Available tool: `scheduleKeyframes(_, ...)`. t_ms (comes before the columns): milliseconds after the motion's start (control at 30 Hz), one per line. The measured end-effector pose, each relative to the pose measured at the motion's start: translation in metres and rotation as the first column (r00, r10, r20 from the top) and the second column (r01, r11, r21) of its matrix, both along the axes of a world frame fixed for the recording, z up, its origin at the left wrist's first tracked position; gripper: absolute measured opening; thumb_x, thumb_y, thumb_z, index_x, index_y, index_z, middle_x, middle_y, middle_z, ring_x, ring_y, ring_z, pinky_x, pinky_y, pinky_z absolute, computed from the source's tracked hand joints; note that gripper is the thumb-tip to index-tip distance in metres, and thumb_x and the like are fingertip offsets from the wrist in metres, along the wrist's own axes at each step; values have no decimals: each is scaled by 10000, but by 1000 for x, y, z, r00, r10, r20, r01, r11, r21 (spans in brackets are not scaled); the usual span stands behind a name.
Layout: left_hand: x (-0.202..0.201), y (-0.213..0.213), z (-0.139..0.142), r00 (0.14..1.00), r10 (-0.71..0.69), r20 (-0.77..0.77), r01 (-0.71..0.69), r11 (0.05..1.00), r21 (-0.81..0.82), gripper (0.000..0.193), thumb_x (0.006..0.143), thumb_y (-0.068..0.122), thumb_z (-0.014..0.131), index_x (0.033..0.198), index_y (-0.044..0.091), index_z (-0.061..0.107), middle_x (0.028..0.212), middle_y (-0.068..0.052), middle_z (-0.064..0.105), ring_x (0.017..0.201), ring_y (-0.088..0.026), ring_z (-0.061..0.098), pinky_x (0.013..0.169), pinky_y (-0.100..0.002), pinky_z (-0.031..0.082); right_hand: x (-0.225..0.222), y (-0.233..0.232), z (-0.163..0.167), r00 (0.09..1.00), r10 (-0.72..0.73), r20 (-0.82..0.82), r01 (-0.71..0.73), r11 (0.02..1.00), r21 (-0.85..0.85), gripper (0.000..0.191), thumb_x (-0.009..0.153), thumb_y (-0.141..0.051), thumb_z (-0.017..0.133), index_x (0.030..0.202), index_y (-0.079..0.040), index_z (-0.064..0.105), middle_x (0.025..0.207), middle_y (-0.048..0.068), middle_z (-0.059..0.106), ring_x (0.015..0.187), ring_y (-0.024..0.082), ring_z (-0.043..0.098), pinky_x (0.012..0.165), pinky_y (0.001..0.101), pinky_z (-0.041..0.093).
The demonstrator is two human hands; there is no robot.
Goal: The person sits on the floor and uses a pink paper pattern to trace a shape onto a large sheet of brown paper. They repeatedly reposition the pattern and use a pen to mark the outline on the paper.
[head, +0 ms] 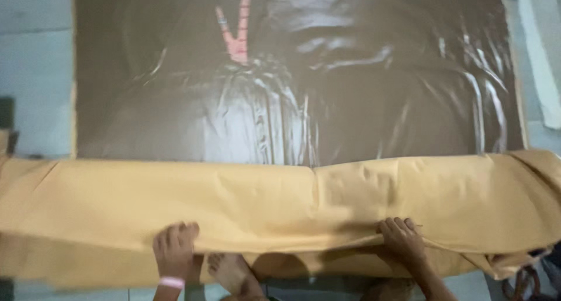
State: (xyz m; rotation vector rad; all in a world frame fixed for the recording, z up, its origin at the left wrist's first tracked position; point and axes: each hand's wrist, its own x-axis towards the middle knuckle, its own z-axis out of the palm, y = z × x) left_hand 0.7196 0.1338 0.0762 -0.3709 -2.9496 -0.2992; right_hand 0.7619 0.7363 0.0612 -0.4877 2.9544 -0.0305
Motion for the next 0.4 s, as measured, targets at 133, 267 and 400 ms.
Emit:
scheduleKeyframes(133, -23, 8, -36, 996, 77, 43, -71, 989, -130, 302, 627, 236, 760, 919, 261, 686, 999, -3, 610, 1065, -273, 567, 935, -539, 386, -11, -9, -14, 974, 5, -226, -49, 981, -189, 320, 536, -280, 686, 801, -115, 621, 839, 98, 679, 825, 298, 654, 743, 431, 473)
scheduleKeyframes(267, -38, 32, -51, 987, 132, -93, -142, 984, -111, 305, 655, 131, 730, 917, 271, 661, 991, 25, 603, 1043, -248, 561, 936, -500, 389, -47, 9, -25, 910, 78, -407, -167, 968, -188, 325, 765, -409, 680, 879, -107, 646, 829, 80, 654, 825, 275, 643, 744, 439, 470)
scheduleKeyframes(400, -66, 49, -54, 971, 217, -104, -228, 967, -109, 310, 715, 128, 736, 956, 311, 666, 1004, 59, 609, 1073, -230, 565, 945, -462, 390, -89, 22, -16, 950, 69, -304, -127, 976, -177, 513, 733, -592, 695, 824, -90, 643, 786, 90, 652, 794, 298, 647, 704, 454, 455)
